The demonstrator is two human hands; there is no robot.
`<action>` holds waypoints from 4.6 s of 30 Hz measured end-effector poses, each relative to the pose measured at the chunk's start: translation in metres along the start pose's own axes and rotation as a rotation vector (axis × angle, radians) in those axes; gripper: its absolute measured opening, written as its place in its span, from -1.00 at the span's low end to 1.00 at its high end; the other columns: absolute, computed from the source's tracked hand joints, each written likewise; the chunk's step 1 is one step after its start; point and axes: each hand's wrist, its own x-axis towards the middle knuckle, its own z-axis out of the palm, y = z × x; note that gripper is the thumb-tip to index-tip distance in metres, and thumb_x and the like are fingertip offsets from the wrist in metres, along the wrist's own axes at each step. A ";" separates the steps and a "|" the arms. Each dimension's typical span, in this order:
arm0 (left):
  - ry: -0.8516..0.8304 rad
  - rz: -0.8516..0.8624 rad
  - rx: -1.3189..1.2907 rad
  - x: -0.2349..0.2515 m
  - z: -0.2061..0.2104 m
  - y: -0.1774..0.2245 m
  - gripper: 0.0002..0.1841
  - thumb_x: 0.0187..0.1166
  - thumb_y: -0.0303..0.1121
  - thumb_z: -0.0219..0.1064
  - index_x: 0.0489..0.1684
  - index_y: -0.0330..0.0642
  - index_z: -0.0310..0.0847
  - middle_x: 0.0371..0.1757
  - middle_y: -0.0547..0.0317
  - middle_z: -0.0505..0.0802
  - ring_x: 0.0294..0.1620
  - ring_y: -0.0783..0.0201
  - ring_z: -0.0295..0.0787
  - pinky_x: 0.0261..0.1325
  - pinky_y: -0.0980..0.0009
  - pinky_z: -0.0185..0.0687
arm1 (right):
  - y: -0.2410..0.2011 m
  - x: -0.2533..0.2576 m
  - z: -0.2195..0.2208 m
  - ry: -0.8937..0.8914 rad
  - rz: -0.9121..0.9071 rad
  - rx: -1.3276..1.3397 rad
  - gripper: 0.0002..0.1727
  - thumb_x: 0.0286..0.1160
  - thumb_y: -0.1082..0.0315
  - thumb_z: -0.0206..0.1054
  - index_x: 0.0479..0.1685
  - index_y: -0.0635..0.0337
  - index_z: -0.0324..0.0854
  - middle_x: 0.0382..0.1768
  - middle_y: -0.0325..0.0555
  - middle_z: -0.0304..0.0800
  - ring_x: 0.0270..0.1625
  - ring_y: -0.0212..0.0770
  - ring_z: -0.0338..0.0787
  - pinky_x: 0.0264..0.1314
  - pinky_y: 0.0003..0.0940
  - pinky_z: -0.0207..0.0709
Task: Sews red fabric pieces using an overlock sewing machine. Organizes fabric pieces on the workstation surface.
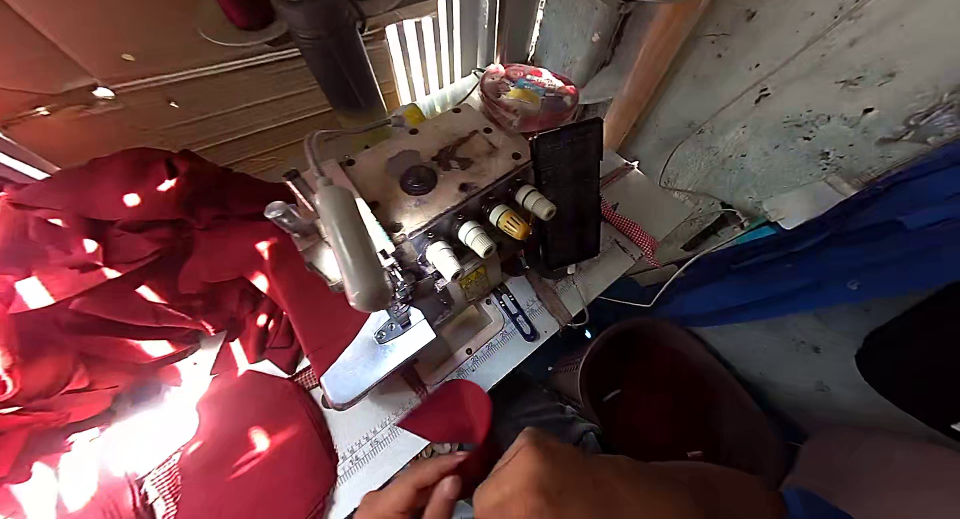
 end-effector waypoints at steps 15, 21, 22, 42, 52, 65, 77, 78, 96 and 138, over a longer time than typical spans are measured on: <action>0.092 0.011 0.051 0.012 0.024 0.001 -0.81 0.67 -0.32 0.37 0.07 0.02 0.88 -0.09 0.38 0.98 -0.13 0.51 0.93 0.00 0.53 0.87 | 0.033 -0.008 -0.030 0.096 0.327 0.188 -0.66 0.75 0.27 0.27 0.33 0.20 0.73 -0.26 -0.12 0.88 -0.32 -0.44 0.75 -0.20 -0.52 0.62; -0.171 0.006 0.483 0.040 -0.033 0.074 -0.83 0.61 -0.34 0.45 0.01 -0.18 0.85 -0.08 0.29 0.98 -0.05 0.56 0.90 0.11 0.52 0.83 | 0.036 0.009 -0.033 0.028 0.247 0.384 -0.82 0.55 0.43 0.43 0.00 0.34 0.77 -0.26 -0.09 0.89 -0.21 -0.45 0.83 -0.07 -0.55 0.70; -0.187 -0.019 0.555 0.051 -0.043 0.078 -0.81 0.60 -0.31 0.46 -0.02 -0.20 0.84 -0.12 0.29 0.97 -0.11 0.59 0.88 0.04 0.55 0.82 | 0.041 0.015 -0.028 0.058 0.267 0.360 -0.83 0.57 0.40 0.43 -0.04 0.34 0.77 -0.31 -0.11 0.87 -0.26 -0.45 0.81 -0.13 -0.54 0.68; 0.085 -0.004 0.874 0.106 -0.069 0.046 -0.80 0.53 0.02 0.42 -0.28 0.22 0.89 -0.36 0.64 0.87 -0.42 0.74 0.72 -0.37 0.76 0.61 | 0.081 0.024 0.003 0.557 0.370 0.091 -0.82 0.47 0.22 0.54 -0.21 0.13 0.92 -0.07 -0.17 0.83 0.03 -0.44 0.79 0.07 -0.59 0.71; 0.030 -0.038 0.769 0.106 -0.066 0.050 -0.83 0.56 -0.06 0.41 -0.26 0.19 0.89 -0.31 0.60 0.90 -0.38 0.68 0.77 -0.33 0.75 0.68 | 0.080 0.019 -0.002 0.488 0.344 0.288 -0.82 0.56 0.35 0.45 -0.24 0.30 0.87 -0.17 -0.13 0.93 -0.07 -0.43 0.87 0.05 -0.53 0.76; 0.008 0.070 0.854 0.100 -0.056 0.046 -0.79 0.63 -0.05 0.34 -0.21 0.14 0.84 -0.25 0.58 0.87 -0.26 0.69 0.78 -0.18 0.71 0.73 | 0.077 0.003 -0.010 0.555 0.379 0.105 -0.56 0.65 0.30 0.38 0.40 0.37 0.61 -0.19 -0.26 0.89 -0.22 -0.47 0.84 -0.16 -0.56 0.77; 0.021 0.136 0.421 0.082 -0.047 0.044 -0.89 0.69 -0.27 0.33 -0.02 -0.04 0.70 -0.20 0.47 0.86 -0.30 0.60 0.77 -0.24 0.68 0.74 | 0.081 -0.031 -0.044 0.920 0.489 -0.037 -0.03 0.69 0.42 0.24 0.88 0.44 -0.46 -0.40 -0.18 0.77 -0.49 -0.32 0.81 -0.48 -0.44 0.76; 0.023 0.161 0.485 0.081 -0.046 0.043 -0.88 0.70 -0.25 0.34 -0.04 -0.04 0.72 -0.19 0.45 0.86 -0.32 0.62 0.76 -0.27 0.69 0.73 | 0.081 -0.031 -0.045 0.925 0.496 -0.024 -0.03 0.69 0.43 0.24 0.87 0.44 -0.46 -0.42 -0.18 0.77 -0.50 -0.31 0.81 -0.50 -0.44 0.76; -0.039 0.104 0.954 0.110 -0.073 0.043 -0.77 0.62 -0.03 0.35 -0.27 0.15 0.88 -0.20 0.58 0.89 -0.19 0.71 0.76 -0.11 0.66 0.69 | 0.075 0.033 0.024 0.486 0.406 0.502 -0.87 0.57 0.43 0.42 -0.11 0.34 0.79 -0.31 -0.18 0.89 -0.30 -0.44 0.84 -0.17 -0.51 0.77; 0.359 0.309 1.227 0.064 -0.008 0.005 -0.64 0.70 -0.06 0.28 0.17 -0.06 0.85 0.13 0.00 0.85 0.21 0.12 0.68 0.28 0.24 0.42 | 0.066 0.011 0.017 0.416 0.425 0.675 -0.78 0.67 0.51 0.26 0.18 0.40 0.56 -0.14 -0.10 0.89 -0.11 -0.39 0.89 -0.02 -0.45 0.79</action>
